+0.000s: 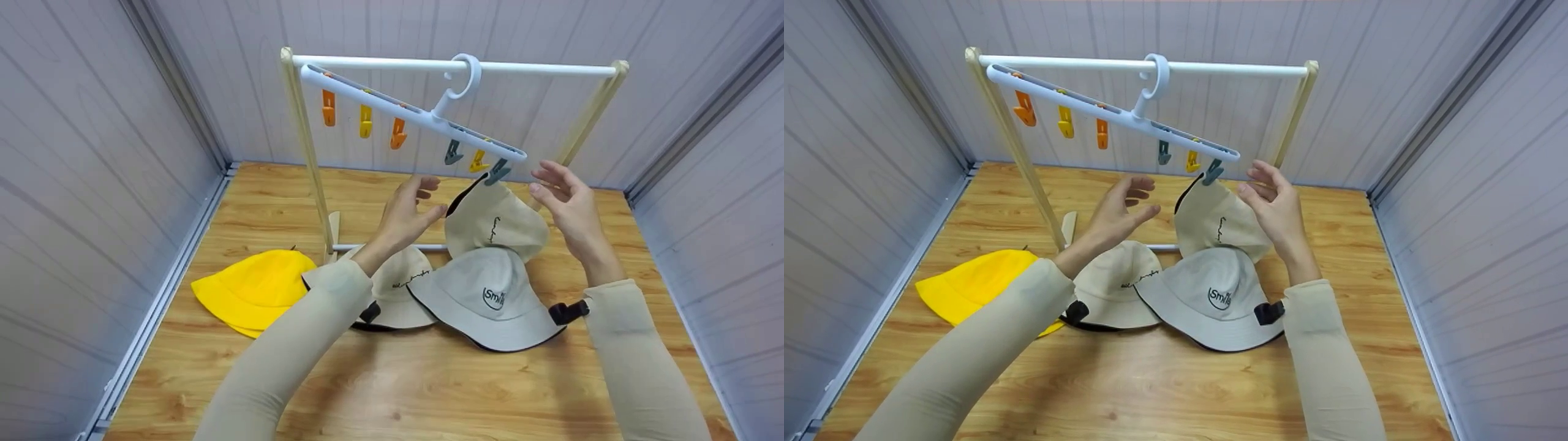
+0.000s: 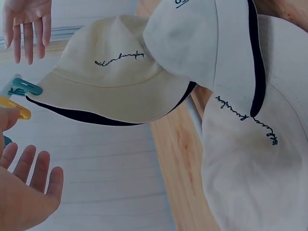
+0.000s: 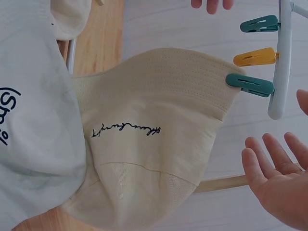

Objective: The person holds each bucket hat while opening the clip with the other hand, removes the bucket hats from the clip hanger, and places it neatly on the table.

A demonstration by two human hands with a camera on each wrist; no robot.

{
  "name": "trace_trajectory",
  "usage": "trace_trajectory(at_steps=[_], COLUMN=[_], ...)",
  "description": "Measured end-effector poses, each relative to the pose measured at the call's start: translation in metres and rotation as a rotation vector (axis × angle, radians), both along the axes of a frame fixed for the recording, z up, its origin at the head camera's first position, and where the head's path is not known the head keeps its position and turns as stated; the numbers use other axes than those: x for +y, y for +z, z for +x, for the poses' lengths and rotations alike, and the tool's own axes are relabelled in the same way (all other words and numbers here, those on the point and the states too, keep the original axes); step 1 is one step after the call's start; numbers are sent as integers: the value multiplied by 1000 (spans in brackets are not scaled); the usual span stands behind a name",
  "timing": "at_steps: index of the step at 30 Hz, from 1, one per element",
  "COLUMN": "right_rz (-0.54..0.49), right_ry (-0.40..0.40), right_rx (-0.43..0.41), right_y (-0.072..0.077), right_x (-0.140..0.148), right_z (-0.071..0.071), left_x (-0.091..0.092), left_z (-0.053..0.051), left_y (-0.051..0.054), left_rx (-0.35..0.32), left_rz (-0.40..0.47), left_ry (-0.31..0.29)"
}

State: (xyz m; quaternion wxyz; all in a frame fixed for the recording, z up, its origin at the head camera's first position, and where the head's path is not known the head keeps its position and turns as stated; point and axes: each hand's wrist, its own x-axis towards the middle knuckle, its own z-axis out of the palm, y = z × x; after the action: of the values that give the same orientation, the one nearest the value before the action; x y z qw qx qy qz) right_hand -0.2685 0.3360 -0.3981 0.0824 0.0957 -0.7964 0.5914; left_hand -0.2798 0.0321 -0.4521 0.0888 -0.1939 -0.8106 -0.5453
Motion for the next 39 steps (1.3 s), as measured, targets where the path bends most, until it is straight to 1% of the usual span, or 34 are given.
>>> trace_trajectory(at_steps=[4,11,17,22,28,31,36,39], right_rz=[-17,16,4,-9,-42,-33,9,23], right_ry=[1,-28,-29,-30,-26,-28,-36,-36], right_rx=[6,11,9,3,9,11,6,5], right_y=[-1,-2,-4,-4,-4,-5,-5,-4], right_x=[-1,-1,-3,-4,-8,-9,-9,-10], right_z=[-1,-1,-3,-2,-2,-2,-2,-3], left_x=[6,17,23,32,45,51,59,62], left_z=[-7,-18,-24,-26,-29,-31,-35,-38], left_y=[-3,-10,-15,-14,-11,-10,-8,-8], left_rx=[-19,-52,-65,-87,-71,-64,-41,-30], left_rz=[-21,-49,-72,-86,-128,-132,-126,-124], left_ry=[11,-3,8,1,13,19,1,19])
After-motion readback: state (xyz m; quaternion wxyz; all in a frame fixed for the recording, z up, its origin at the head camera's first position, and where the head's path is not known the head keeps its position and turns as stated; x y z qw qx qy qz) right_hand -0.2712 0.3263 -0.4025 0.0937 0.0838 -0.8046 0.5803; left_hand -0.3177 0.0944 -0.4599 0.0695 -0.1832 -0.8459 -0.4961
